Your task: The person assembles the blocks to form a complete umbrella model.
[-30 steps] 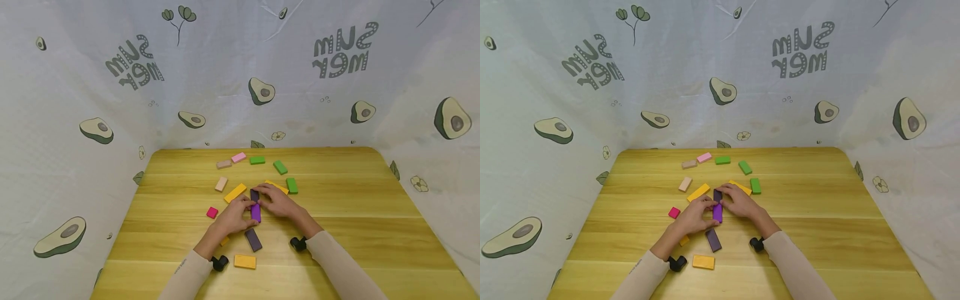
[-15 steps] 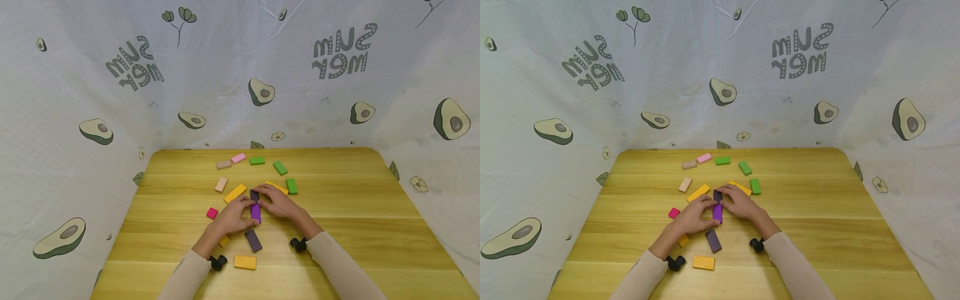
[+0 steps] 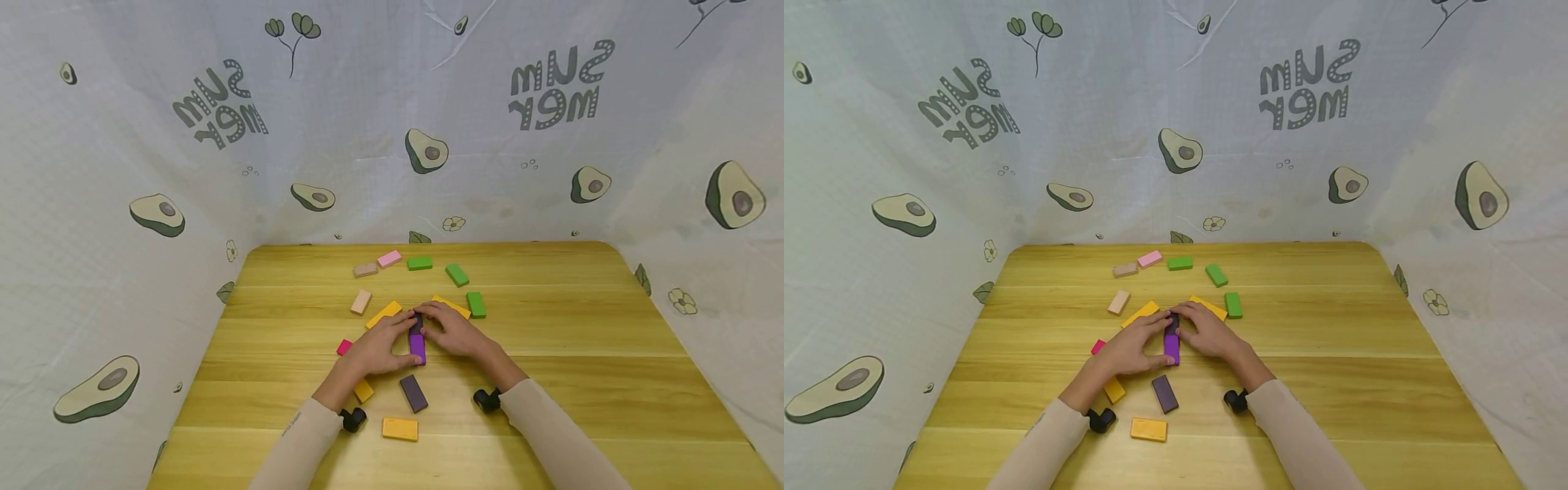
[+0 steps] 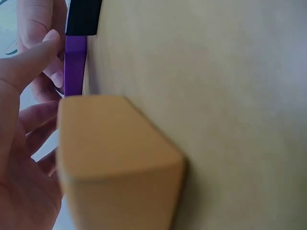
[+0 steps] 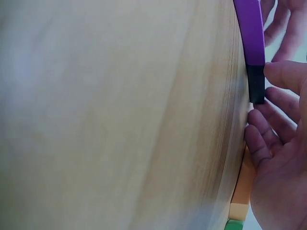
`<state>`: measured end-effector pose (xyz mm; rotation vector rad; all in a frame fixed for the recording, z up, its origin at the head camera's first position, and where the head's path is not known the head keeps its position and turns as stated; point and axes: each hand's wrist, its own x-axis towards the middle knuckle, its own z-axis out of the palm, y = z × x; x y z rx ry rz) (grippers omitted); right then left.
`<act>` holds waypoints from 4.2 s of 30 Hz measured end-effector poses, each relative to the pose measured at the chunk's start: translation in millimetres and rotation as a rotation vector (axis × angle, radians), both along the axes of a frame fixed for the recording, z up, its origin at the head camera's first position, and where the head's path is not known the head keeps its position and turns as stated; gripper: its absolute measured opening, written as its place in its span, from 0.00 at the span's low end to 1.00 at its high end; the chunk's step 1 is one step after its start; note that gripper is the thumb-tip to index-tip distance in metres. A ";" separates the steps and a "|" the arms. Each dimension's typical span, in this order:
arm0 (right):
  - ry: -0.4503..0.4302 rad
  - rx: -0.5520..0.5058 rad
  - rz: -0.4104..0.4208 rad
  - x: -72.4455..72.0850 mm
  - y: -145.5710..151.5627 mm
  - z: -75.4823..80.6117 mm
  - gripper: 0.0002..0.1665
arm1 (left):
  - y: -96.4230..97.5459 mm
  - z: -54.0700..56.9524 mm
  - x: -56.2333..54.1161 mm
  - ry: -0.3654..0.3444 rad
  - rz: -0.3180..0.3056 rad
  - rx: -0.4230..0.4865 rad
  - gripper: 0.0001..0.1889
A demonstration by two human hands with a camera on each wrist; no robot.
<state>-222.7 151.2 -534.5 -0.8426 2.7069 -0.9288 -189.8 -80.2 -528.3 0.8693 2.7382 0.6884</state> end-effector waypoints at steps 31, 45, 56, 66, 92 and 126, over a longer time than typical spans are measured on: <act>-0.094 -0.150 -0.035 15.2 13.0 4.1 0.33 | 3.1 -1.0 -6.3 -0.036 0.017 -0.006 0.47; -0.056 -0.128 -0.023 40.9 22.2 20.8 0.37 | 1.8 -1.1 -6.5 -0.051 0.032 0.015 0.46; -0.008 -0.120 0.018 68.7 19.6 18.0 0.38 | 1.8 0.1 -4.8 -0.054 0.042 0.006 0.44; -0.060 -0.134 0.112 80.5 12.0 16.0 0.34 | 6.6 1.5 -9.8 -0.030 0.022 0.013 0.40; -0.077 0.029 0.187 90.3 0.0 5.6 0.37 | 4.2 2.5 -6.7 -0.056 0.036 0.007 0.41; -0.053 -0.063 -0.003 97.2 7.2 2.2 0.34 | 3.3 -0.9 -5.5 -0.066 0.041 0.049 0.41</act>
